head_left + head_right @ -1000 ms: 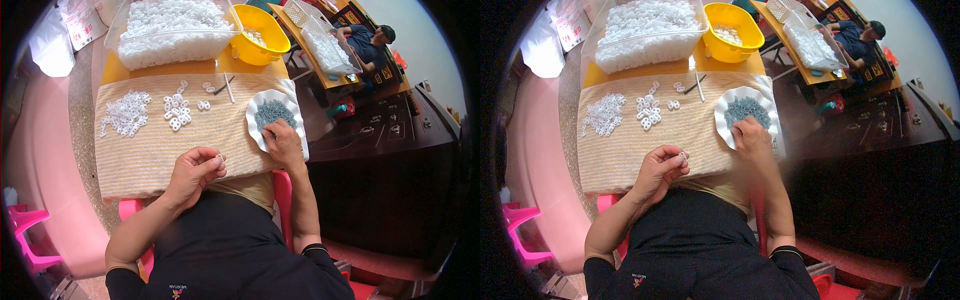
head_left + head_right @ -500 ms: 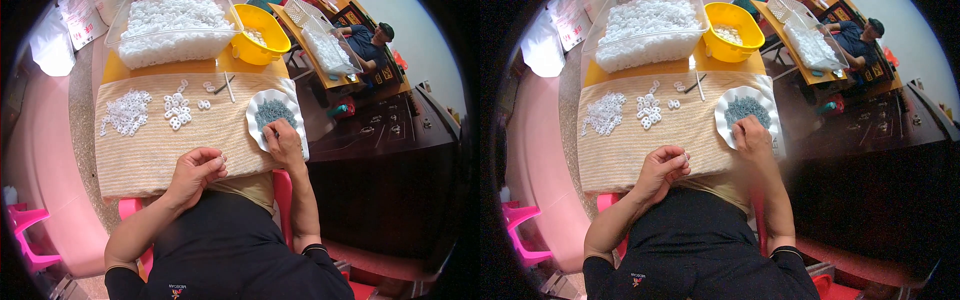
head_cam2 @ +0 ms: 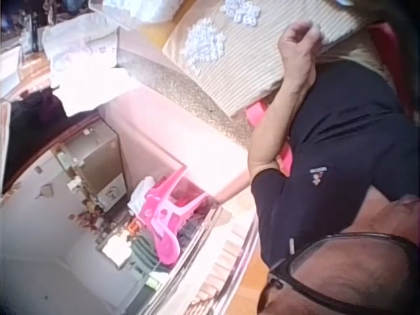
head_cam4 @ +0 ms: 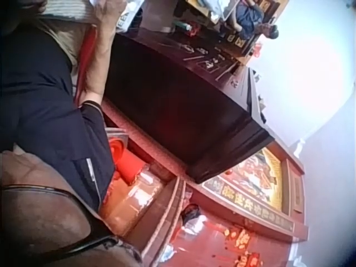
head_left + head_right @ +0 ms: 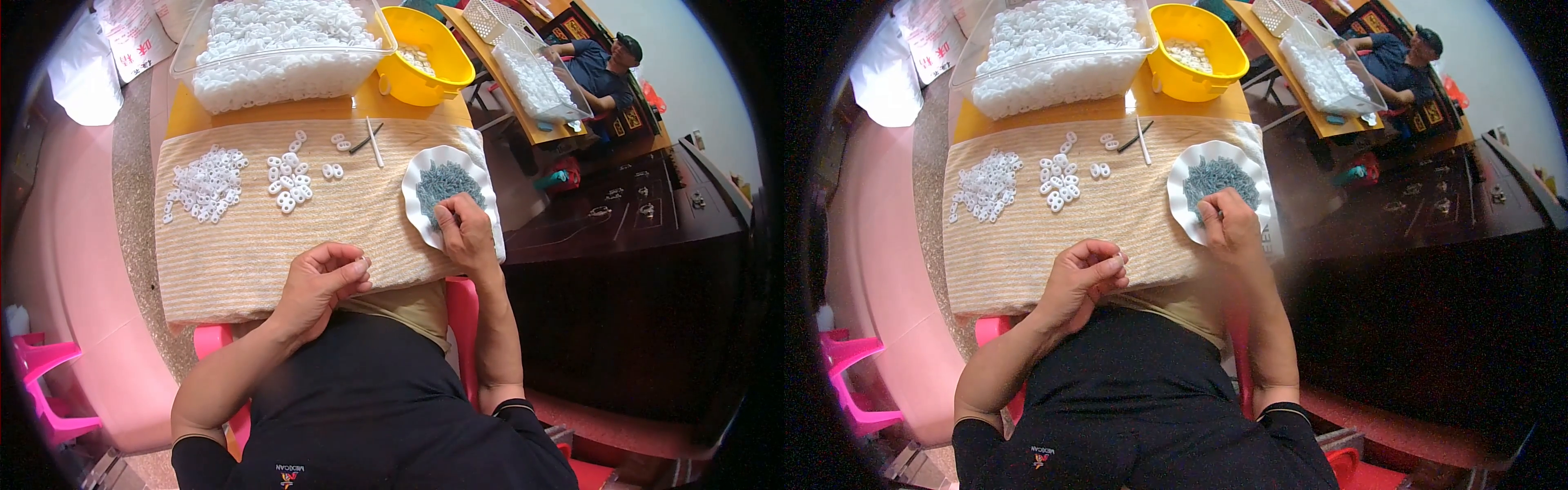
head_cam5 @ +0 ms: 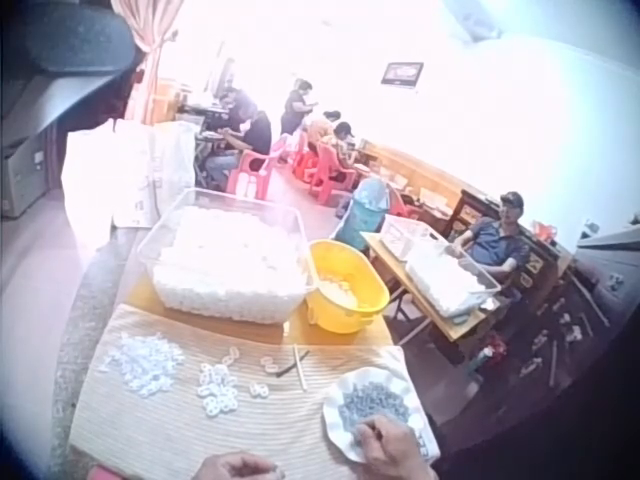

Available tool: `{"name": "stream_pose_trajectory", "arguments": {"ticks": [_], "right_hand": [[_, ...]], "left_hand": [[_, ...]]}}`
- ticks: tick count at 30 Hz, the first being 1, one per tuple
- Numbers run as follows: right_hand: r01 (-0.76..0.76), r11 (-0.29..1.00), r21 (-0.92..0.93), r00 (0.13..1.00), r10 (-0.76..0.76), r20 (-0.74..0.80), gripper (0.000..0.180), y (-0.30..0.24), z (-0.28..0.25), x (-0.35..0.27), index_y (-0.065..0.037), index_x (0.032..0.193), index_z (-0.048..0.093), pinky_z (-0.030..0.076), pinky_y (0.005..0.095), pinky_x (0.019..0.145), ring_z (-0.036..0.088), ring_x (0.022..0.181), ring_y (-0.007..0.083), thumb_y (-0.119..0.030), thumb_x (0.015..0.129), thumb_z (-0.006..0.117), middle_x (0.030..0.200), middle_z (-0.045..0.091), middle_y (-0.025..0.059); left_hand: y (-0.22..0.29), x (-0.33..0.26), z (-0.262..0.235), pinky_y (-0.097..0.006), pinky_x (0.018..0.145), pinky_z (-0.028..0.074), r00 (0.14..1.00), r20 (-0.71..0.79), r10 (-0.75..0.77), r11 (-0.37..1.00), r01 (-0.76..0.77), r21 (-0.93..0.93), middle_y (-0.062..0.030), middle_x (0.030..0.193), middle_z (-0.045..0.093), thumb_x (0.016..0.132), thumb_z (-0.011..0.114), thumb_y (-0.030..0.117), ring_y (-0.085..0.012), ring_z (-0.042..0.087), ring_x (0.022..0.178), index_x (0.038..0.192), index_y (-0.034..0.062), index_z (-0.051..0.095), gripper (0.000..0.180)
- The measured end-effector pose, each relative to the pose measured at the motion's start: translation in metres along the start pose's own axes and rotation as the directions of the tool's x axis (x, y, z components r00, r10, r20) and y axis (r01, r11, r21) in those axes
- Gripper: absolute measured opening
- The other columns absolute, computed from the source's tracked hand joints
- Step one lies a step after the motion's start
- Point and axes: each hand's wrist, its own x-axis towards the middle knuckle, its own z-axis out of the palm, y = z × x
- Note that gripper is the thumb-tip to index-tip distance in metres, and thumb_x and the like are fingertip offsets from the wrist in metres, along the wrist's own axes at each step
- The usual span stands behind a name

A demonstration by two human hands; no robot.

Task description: Assembling small white plastic parts by inserting grey components into them using fingers.

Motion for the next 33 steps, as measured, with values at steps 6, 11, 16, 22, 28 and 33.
{"name": "stream_pose_trajectory", "arguments": {"ticks": [6, 11, 16, 22, 28, 33], "right_hand": [[-0.019, 1.000, -0.013, 1.000, 0.019, -0.021, 0.010, 0.001, 0.000, -0.001, 0.001, 0.084, 0.060, 0.043, 0.0296, 0.057, 0.053, 0.061, 0.0191, -0.008, 0.089, 0.060, 0.073, 0.056, 0.0110], [-0.026, 0.999, 0.024, 0.998, 0.027, -0.062, 0.006, 0.003, 0.001, 0.000, 0.001, 0.086, 0.059, 0.043, 0.0276, 0.058, 0.052, 0.062, 0.0170, -0.005, 0.088, 0.058, 0.073, 0.056, 0.0092], [-0.074, 0.997, 0.035, 0.996, 0.076, -0.047, 0.006, 0.000, -0.001, 0.002, 0.001, 0.088, 0.059, 0.042, 0.0256, 0.059, 0.050, 0.065, 0.0137, -0.005, 0.090, 0.057, 0.075, 0.055, 0.0066], [-0.055, 0.998, 0.020, 0.995, 0.057, -0.078, 0.013, 0.000, -0.002, 0.003, 0.000, 0.088, 0.059, 0.039, 0.0238, 0.058, 0.047, 0.065, 0.0091, -0.012, 0.093, 0.056, 0.073, 0.054, 0.0014], [-0.224, 0.939, 0.261, 0.969, 0.242, -0.041, 0.016, 0.010, -0.005, -0.005, -0.003, 0.089, 0.059, 0.032, 0.0187, 0.053, 0.040, 0.060, 0.0028, -0.017, 0.095, 0.057, 0.069, 0.049, -0.0061], [-0.312, 0.834, 0.456, 0.945, 0.321, 0.059, 0.016, 0.002, -0.009, -0.006, -0.004, 0.089, 0.058, 0.031, 0.0182, 0.047, 0.040, 0.052, 0.0016, -0.018, 0.096, 0.056, 0.063, 0.047, -0.0055]], "left_hand": [[0.003, -0.016, 0.015, -0.029, 0.072, 0.055, 0.986, 0.117, 0.122, 0.965, -0.145, 0.220, -0.0086, 0.089, 0.066, 0.085, 0.065, 0.002, -0.0152, 0.064, 0.078, 0.097, -0.0001, 0.062, 0.013], [0.021, -0.055, 0.057, -0.026, 0.067, 0.052, 0.894, 0.400, 0.202, 0.847, -0.364, 0.386, -0.0085, 0.088, 0.067, 0.083, 0.065, -0.001, -0.0143, 0.065, 0.077, 0.100, 0.0008, 0.066, 0.016], [0.032, -0.084, 0.095, -0.029, 0.070, 0.054, 0.531, 0.756, 0.382, 0.657, -0.731, 0.182, -0.0115, 0.089, 0.067, 0.084, 0.067, 0.007, -0.0220, 0.066, 0.079, 0.108, 0.0037, 0.067, 0.024], [0.085, -0.090, 0.120, -0.027, 0.068, 0.050, 0.192, 0.981, -0.011, 0.614, -0.773, 0.159, -0.0039, 0.091, 0.057, 0.086, 0.053, 0.005, -0.0209, 0.059, 0.079, 0.130, 0.0198, 0.056, 0.047], [0.062, -0.092, 0.116, -0.028, 0.065, 0.049, 0.146, 0.983, 0.113, 0.592, -0.804, 0.052, -0.0044, 0.089, 0.057, 0.085, 0.054, 0.006, -0.0199, 0.059, 0.078, 0.129, 0.0180, 0.057, 0.046], [0.039, -0.089, 0.100, -0.030, 0.069, 0.052, 0.352, 0.924, 0.148, 0.678, -0.717, 0.164, -0.0053, 0.094, 0.063, 0.084, 0.064, 0.008, -0.0208, 0.062, 0.084, 0.114, 0.0113, 0.063, 0.030]]}}
